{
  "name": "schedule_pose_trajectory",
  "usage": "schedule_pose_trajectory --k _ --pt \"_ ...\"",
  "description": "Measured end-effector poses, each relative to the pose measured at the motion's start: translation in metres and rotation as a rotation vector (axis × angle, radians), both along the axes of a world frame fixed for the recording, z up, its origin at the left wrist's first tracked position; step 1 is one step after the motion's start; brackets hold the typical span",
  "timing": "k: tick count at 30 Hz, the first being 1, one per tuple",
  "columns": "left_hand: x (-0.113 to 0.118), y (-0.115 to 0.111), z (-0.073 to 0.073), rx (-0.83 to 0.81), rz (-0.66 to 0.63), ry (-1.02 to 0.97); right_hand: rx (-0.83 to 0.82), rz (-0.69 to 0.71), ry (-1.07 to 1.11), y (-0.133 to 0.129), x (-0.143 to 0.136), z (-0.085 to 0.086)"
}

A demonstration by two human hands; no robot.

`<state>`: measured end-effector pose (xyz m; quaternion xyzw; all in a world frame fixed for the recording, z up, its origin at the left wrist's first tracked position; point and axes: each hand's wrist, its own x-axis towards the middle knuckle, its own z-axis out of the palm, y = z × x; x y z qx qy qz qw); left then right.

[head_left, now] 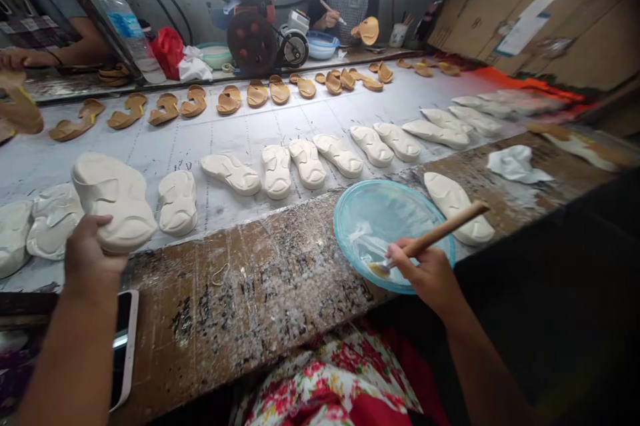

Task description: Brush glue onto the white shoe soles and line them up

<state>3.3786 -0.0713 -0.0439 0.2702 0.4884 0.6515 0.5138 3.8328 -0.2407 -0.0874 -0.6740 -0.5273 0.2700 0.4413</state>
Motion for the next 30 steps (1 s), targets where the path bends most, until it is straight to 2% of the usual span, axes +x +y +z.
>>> schedule_pose_trajectory --k 2,4,6,8,10,13,16,19,22,26,30 --pt "0.044 -0.038 0.003 0.029 -0.002 -0.04 0.018 0.0 0.093 0.0 0.004 0.003" --pt "0.087 -0.073 -0.001 -0.048 -0.154 -0.099 0.06 0.016 0.173 0.002 0.003 0.006" --pt "0.123 -0.103 -0.01 -0.177 -0.237 -0.118 0.122 0.051 0.224 0.006 -0.005 0.011" --pt "0.15 -0.128 -0.016 -0.353 -0.329 -0.112 0.193 0.113 0.254 0.01 -0.017 0.019" --pt "0.168 -0.147 -0.017 -0.452 -0.5 -0.075 0.336 0.201 0.238 0.013 -0.031 0.031" --pt "0.179 -0.165 -0.005 -0.391 -0.719 0.063 0.71 0.278 0.084 0.017 -0.047 0.049" --pt "0.18 -0.173 0.01 -0.368 -0.844 0.109 0.88 0.262 -0.051 0.02 -0.052 0.061" --pt "0.178 -0.177 0.022 -0.369 -0.915 0.174 0.917 0.229 -0.153 0.022 -0.047 0.065" --pt "0.178 -0.182 0.027 -0.332 -0.958 0.393 0.926 0.171 -0.213 0.021 -0.039 0.067" --pt "0.179 -0.188 0.027 -0.274 -0.896 0.628 0.907 0.228 -0.25 0.016 -0.034 0.072" --pt "0.179 -0.189 0.026 -0.277 -0.879 0.6 0.914 0.299 -0.279 0.01 -0.037 0.072"
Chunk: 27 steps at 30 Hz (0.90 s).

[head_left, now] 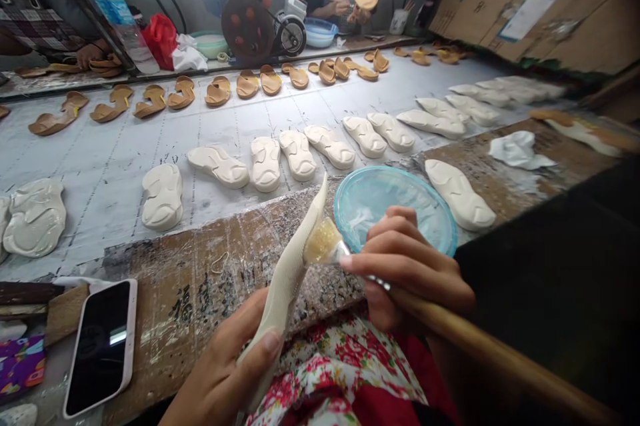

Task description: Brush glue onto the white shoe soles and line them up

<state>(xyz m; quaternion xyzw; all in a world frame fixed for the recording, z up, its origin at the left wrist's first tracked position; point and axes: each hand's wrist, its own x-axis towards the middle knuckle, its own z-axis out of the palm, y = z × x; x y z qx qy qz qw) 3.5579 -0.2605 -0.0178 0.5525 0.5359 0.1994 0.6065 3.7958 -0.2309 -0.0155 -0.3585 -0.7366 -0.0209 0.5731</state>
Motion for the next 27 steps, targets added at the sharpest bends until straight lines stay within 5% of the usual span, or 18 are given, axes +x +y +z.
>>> schedule_pose_trajectory --k 8,13,17,23,25,27 --pt "0.011 0.009 0.007 -0.354 0.19 -0.364 0.001 0.042 -0.044 0.003 0.016 -0.003" --pt "0.008 0.007 -0.01 -0.563 0.351 -0.491 -0.066 0.073 0.009 0.005 0.029 -0.008" --pt "0.016 0.01 -0.025 -0.639 0.388 -0.622 -0.074 0.117 0.089 -0.004 0.009 -0.022" --pt "0.04 0.03 -0.043 -0.678 0.366 -0.837 -0.204 0.418 0.053 -0.015 -0.02 -0.04" --pt "0.043 0.038 -0.051 -0.69 0.394 -0.885 -0.287 0.351 0.142 -0.012 -0.003 -0.045" --pt "0.044 0.045 -0.06 -0.71 0.468 -0.903 -0.45 0.044 0.278 -0.007 0.027 -0.051"
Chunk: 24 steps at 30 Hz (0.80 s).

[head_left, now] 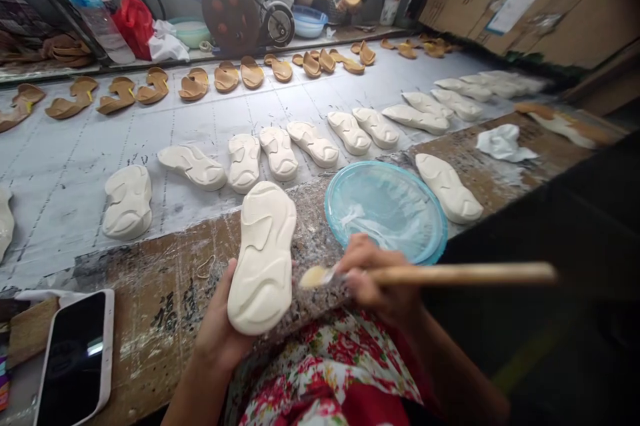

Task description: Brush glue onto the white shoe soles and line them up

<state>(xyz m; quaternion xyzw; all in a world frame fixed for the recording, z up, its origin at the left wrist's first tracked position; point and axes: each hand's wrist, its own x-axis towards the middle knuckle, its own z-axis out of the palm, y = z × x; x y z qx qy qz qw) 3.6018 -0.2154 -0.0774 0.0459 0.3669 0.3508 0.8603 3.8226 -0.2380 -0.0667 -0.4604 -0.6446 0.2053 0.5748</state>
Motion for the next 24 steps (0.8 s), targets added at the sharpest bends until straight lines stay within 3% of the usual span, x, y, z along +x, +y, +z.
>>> schedule_pose_trajectory --k 2,4,8,12,15,20,24 --pt "0.002 0.004 -0.008 -0.053 0.051 0.024 -0.136 -0.242 0.014 0.006 0.032 -0.007" --pt "0.004 0.006 -0.016 -0.022 0.068 0.048 -0.247 -0.35 -0.034 0.011 0.058 -0.015" --pt "0.008 0.006 -0.021 0.077 0.028 0.101 -0.407 -0.316 -0.118 0.015 0.077 -0.026" --pt "0.018 0.005 -0.008 -0.016 0.042 0.167 -0.409 -0.296 -0.028 0.006 0.075 -0.018" --pt "0.03 0.003 0.01 0.014 0.079 0.228 -0.327 -0.183 0.049 -0.003 0.061 -0.007" --pt "0.046 -0.009 0.037 0.1 0.001 0.25 0.122 0.287 0.121 -0.002 0.014 0.005" --pt "0.049 -0.016 0.048 0.134 -0.039 0.186 0.243 0.362 0.129 0.009 -0.005 0.012"
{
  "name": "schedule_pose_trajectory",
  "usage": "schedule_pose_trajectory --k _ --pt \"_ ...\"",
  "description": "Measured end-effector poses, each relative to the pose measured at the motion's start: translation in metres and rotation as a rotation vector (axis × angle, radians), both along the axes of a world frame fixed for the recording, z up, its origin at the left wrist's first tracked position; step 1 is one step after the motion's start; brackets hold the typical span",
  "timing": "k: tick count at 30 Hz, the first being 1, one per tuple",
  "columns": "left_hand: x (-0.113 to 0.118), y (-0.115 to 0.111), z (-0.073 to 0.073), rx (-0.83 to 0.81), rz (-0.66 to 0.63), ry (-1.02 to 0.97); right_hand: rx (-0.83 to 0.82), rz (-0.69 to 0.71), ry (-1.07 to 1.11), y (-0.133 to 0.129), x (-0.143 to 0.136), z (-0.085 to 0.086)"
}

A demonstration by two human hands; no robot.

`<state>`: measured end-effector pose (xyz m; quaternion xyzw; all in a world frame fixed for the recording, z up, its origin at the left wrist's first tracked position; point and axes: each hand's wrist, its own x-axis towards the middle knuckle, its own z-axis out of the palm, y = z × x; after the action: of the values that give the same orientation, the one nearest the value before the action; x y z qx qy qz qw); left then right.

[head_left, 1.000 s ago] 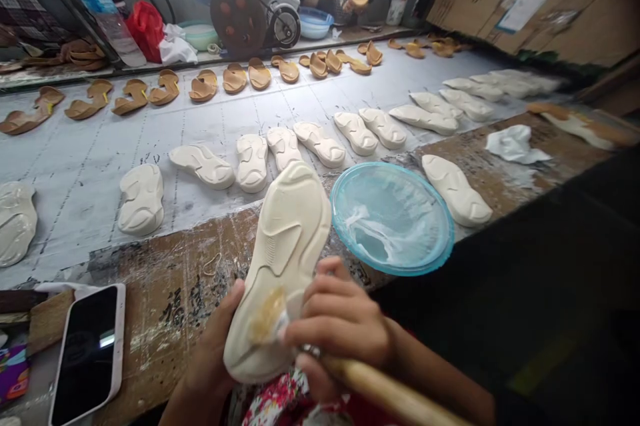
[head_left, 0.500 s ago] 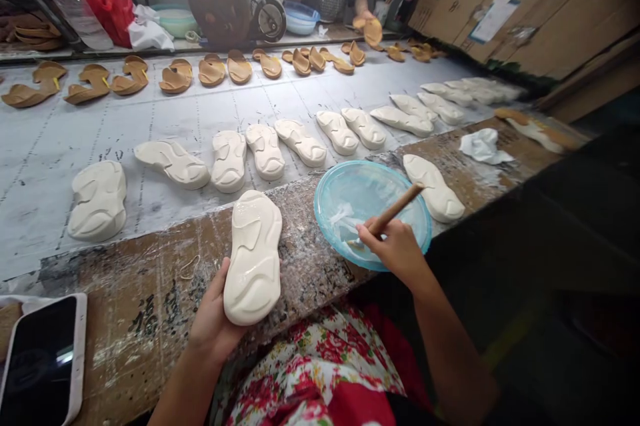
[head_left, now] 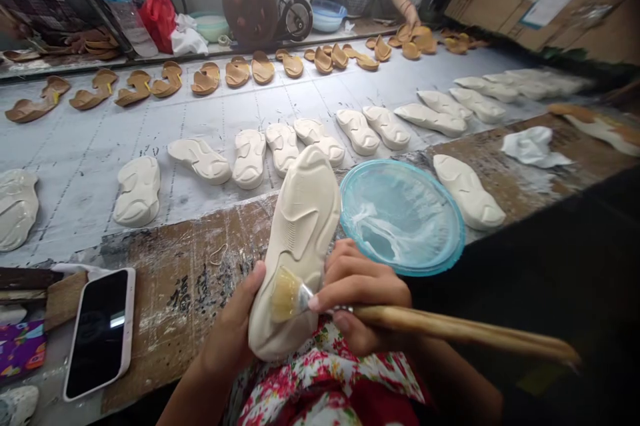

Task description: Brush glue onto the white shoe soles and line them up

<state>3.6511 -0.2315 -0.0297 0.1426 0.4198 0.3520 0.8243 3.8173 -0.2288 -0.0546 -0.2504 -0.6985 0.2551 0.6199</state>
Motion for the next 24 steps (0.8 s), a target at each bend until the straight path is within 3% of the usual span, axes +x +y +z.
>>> schedule_pose_trajectory --k 5,10,16,19,22,24 --pt "0.0 -0.004 0.0 0.163 0.048 0.105 0.054 -0.127 -0.04 0.005 0.006 0.007" --pt "0.003 -0.003 -0.001 0.137 0.024 0.152 -0.024 -0.039 -0.07 -0.006 0.013 0.005" --pt "0.008 -0.001 0.002 0.363 -0.078 0.409 0.09 -0.158 -0.101 -0.002 0.018 0.014" --pt "0.011 -0.004 0.003 0.459 -0.099 0.575 0.154 -0.122 -0.183 0.0 0.02 0.02" --pt "0.016 -0.005 0.003 0.476 0.002 0.683 0.211 0.005 -0.346 -0.005 0.022 0.024" --pt "0.02 -0.002 0.002 0.401 0.113 0.606 0.259 0.052 -0.438 -0.01 0.024 0.024"
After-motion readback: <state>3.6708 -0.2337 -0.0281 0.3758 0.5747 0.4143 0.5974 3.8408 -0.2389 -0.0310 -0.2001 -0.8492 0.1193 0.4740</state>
